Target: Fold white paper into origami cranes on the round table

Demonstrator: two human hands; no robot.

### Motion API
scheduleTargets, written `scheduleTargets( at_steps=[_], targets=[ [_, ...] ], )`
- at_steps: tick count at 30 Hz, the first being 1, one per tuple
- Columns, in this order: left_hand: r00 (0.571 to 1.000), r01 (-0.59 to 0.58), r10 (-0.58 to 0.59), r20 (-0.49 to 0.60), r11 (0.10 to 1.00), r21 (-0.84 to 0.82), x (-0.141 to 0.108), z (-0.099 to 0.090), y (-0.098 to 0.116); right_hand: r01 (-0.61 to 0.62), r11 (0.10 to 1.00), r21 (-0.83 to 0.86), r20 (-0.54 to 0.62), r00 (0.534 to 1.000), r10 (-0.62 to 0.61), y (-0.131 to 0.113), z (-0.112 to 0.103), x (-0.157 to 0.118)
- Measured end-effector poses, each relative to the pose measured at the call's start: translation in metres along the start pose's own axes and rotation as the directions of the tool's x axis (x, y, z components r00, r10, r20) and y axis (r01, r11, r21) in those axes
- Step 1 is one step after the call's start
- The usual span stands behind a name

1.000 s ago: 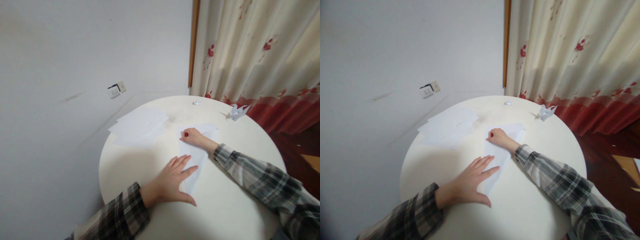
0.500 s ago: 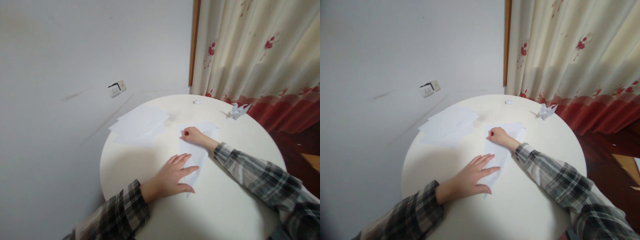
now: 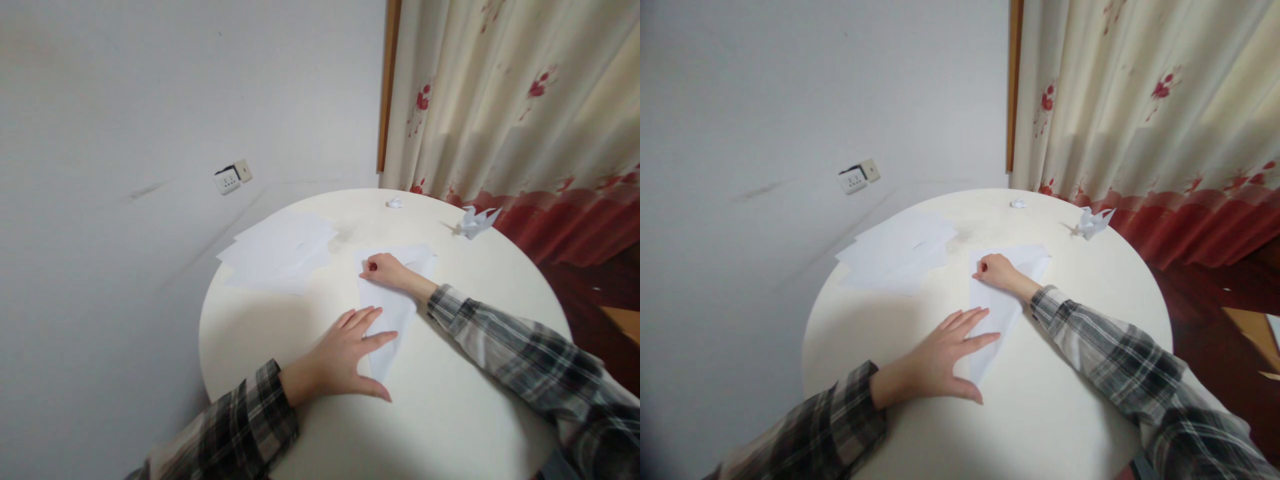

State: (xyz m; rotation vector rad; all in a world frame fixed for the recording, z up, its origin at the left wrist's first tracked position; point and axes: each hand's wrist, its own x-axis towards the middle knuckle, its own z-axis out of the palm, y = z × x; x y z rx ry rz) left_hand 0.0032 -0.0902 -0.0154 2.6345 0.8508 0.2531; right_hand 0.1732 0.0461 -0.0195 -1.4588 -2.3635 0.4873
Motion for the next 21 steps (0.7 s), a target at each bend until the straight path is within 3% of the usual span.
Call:
scheduleTargets(
  at_steps=[16,21],
  targets=[
    [1.0,-0.023,0.023,-0.019,0.999,-0.025,-0.0005,-0.0001,-0.0001,-0.01,1.0,-0.001,-0.004,1.0,0.01,-0.0003,-0.0001,-0.0009],
    [1.0,-0.007,0.007,0.025,0.999,-0.032,0.0009,-0.0064,-0.0008,-0.002,1.0,0.008,-0.005,1.0,0.002,-0.0006,-0.0008,-0.0018]
  ],
)
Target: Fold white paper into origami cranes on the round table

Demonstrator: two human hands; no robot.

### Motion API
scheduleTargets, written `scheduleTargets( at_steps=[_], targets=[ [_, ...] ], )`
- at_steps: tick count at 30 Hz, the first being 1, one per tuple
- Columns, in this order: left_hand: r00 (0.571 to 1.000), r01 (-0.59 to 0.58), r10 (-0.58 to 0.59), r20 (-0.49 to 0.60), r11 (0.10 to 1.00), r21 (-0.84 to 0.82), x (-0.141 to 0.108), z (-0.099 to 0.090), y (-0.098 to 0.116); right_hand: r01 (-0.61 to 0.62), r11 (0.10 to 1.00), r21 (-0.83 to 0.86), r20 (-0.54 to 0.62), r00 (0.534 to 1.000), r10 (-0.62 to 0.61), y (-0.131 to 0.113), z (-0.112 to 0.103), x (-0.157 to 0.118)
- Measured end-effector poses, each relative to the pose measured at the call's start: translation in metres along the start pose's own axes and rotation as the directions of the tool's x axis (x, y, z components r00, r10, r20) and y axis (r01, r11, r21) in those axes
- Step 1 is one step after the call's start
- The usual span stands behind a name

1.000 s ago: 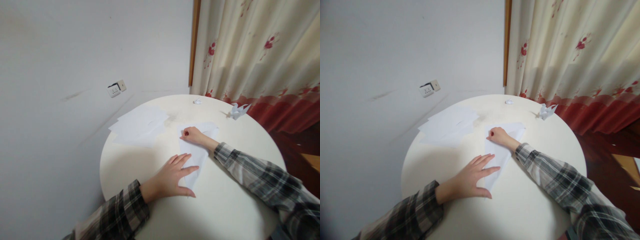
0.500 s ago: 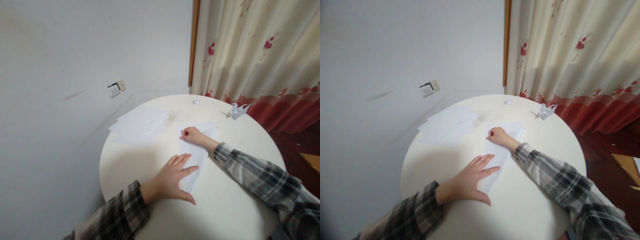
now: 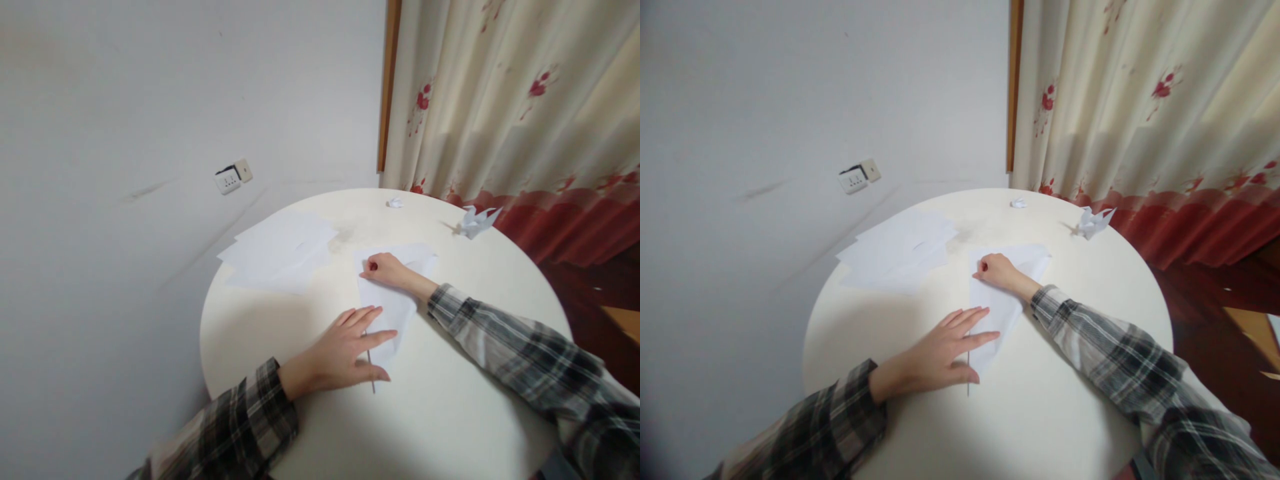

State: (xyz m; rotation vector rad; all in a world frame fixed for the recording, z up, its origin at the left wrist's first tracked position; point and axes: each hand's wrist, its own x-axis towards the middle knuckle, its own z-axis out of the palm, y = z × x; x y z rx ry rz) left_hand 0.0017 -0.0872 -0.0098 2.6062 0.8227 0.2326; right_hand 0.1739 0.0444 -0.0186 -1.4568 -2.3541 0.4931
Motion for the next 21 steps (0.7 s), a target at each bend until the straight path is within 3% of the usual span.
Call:
scheduleTargets(
  at_steps=[6,21],
  targets=[
    [0.994,-0.094,0.096,0.059,0.995,-0.029,-0.004,-0.007,-0.003,-0.015,1.0,-0.026,0.012,1.0,0.015,0.0,0.0,0.0],
    [0.93,-0.327,0.358,-0.084,0.91,0.255,-0.019,0.015,0.012,-0.027,1.0,-0.009,-0.015,1.0,0.027,-0.004,-0.002,-0.002]
  ],
)
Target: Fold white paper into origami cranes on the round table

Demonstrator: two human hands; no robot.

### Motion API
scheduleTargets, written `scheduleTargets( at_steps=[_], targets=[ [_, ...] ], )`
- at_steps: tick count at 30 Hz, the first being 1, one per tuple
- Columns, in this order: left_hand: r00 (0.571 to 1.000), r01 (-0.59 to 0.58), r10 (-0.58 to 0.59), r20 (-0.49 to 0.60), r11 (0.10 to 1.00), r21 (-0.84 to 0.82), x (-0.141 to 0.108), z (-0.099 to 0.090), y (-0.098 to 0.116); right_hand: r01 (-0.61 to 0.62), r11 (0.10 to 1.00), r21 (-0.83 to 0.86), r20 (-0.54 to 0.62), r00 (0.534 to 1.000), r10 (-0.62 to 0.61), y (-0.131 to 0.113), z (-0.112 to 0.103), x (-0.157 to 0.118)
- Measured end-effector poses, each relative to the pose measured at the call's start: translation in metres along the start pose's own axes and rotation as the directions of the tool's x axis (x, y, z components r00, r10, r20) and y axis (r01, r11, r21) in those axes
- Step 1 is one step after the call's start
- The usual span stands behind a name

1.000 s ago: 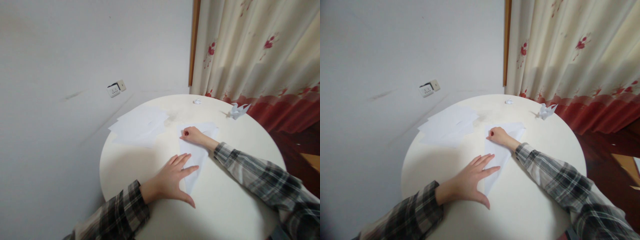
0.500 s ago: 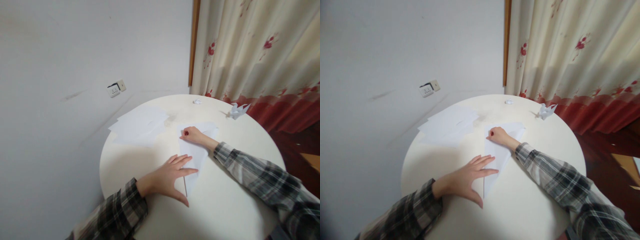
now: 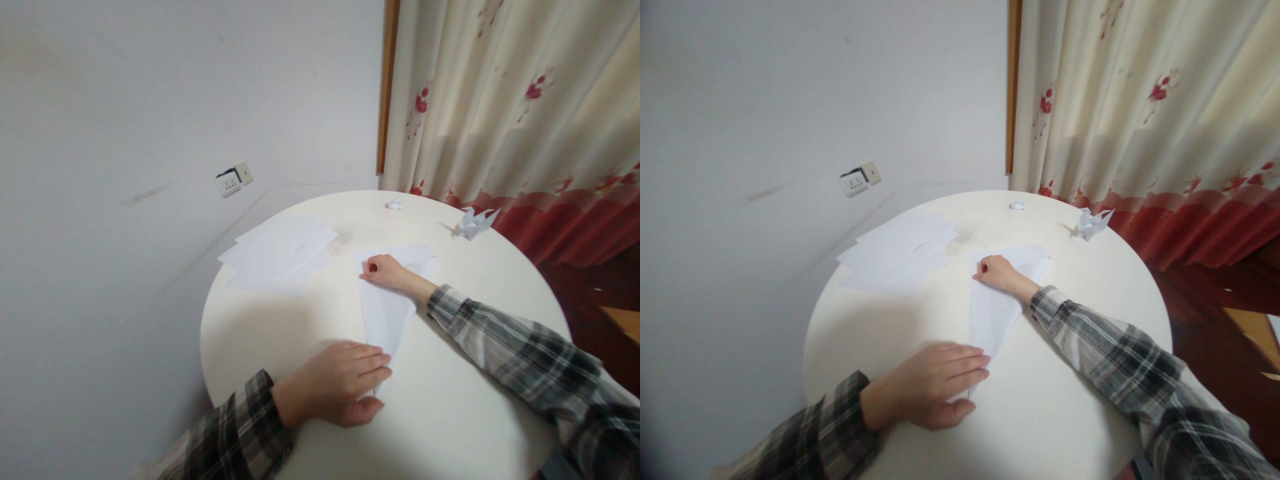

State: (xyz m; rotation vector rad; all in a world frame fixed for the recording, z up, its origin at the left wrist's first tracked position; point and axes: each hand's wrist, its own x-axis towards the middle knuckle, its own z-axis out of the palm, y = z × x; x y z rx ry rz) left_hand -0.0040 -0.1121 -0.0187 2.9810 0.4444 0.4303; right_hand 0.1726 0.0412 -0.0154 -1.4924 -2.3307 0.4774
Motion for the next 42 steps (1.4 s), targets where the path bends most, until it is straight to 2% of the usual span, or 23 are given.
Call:
scheduleTargets(
  at_steps=[6,13,27,34,37,42],
  targets=[
    [0.999,0.036,-0.037,-0.021,0.999,-0.032,0.001,0.001,-0.002,0.0,1.0,0.003,0.023,1.0,0.0,-0.002,-0.001,-0.001],
    [0.997,-0.012,0.012,-0.074,1.0,0.006,-0.004,0.015,-0.009,-0.009,1.0,-0.022,0.023,1.0,0.01,-0.002,-0.001,0.0],
    [0.997,-0.013,0.013,-0.081,1.0,0.01,-0.003,0.01,-0.008,-0.016,1.0,-0.011,0.009,1.0,0.016,-0.001,0.001,0.001],
    [0.999,0.01,-0.011,-0.043,0.999,-0.033,-0.002,0.007,-0.009,-0.007,1.0,-0.023,0.01,1.0,0.007,-0.001,0.001,0.001],
    [1.0,0.021,-0.021,0.007,0.998,-0.059,0.002,0.006,-0.01,-0.004,1.0,-0.028,0.015,1.0,0.004,0.0,0.002,0.001],
    [0.988,0.14,-0.137,0.075,0.989,-0.043,0.023,0.002,-0.015,0.04,0.998,-0.04,-0.005,0.999,-0.04,0.003,0.005,0.003]
  ],
)
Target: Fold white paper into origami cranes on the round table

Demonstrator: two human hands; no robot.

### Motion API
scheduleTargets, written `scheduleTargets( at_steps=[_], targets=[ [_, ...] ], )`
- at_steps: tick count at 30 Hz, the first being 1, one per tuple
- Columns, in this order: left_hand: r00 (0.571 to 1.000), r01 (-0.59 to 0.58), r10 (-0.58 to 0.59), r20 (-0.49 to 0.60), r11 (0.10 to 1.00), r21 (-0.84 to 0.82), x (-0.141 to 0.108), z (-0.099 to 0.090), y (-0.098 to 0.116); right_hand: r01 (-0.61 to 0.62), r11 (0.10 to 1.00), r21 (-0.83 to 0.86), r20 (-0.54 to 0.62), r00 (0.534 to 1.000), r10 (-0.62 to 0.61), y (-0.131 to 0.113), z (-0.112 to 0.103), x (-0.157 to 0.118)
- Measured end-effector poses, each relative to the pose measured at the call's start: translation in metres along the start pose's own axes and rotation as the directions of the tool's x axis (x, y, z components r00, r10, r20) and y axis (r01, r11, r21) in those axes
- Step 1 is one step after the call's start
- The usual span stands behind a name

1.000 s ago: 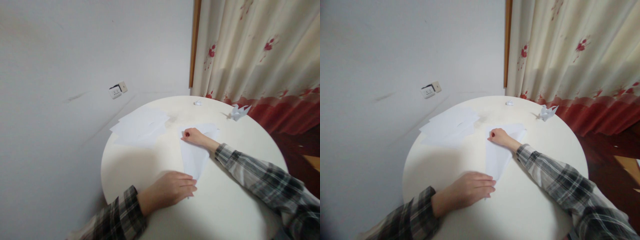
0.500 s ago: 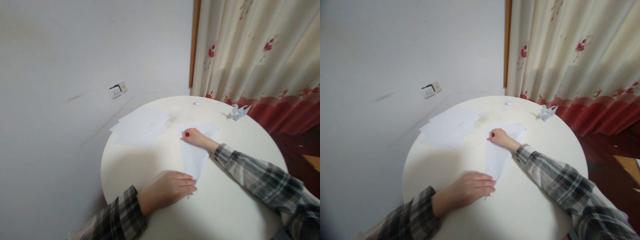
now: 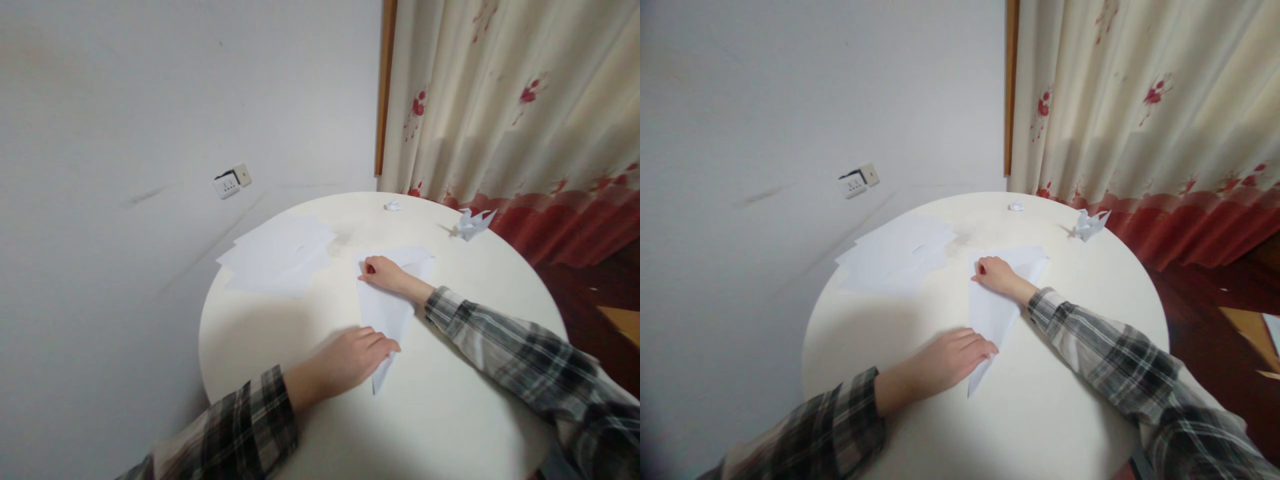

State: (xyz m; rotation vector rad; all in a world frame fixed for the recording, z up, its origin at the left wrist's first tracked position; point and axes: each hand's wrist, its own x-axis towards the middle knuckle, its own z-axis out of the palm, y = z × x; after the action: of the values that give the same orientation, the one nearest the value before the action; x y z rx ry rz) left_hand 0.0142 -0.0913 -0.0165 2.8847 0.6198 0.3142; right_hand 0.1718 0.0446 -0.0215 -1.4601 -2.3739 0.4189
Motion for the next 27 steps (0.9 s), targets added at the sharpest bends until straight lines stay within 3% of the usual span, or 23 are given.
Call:
scheduleTargets(
  at_steps=[8,14,18,22,27],
  targets=[
    [0.985,0.173,-0.173,-0.01,0.985,-0.022,0.013,-0.004,-0.022,0.018,1.0,-0.01,-0.02,1.0,-0.018,0.005,0.001,0.006],
    [0.984,0.176,-0.176,0.042,0.984,0.002,0.013,-0.007,-0.029,0.069,0.989,-0.134,-0.257,0.961,-0.102,-0.013,0.015,-0.013],
    [0.988,0.152,-0.152,0.035,0.988,-0.001,0.015,-0.012,-0.033,0.181,0.974,-0.134,-0.292,0.933,-0.213,-0.016,0.028,-0.024],
    [0.985,0.164,-0.165,0.051,0.986,0.038,0.006,-0.008,-0.039,0.15,0.949,-0.279,-0.31,0.921,-0.236,0.013,0.023,-0.021],
    [0.986,0.147,-0.152,0.063,0.986,0.08,-0.01,0.0,-0.044,-0.112,0.896,-0.43,-0.394,0.916,-0.075,0.076,0.004,-0.01]
  ],
)
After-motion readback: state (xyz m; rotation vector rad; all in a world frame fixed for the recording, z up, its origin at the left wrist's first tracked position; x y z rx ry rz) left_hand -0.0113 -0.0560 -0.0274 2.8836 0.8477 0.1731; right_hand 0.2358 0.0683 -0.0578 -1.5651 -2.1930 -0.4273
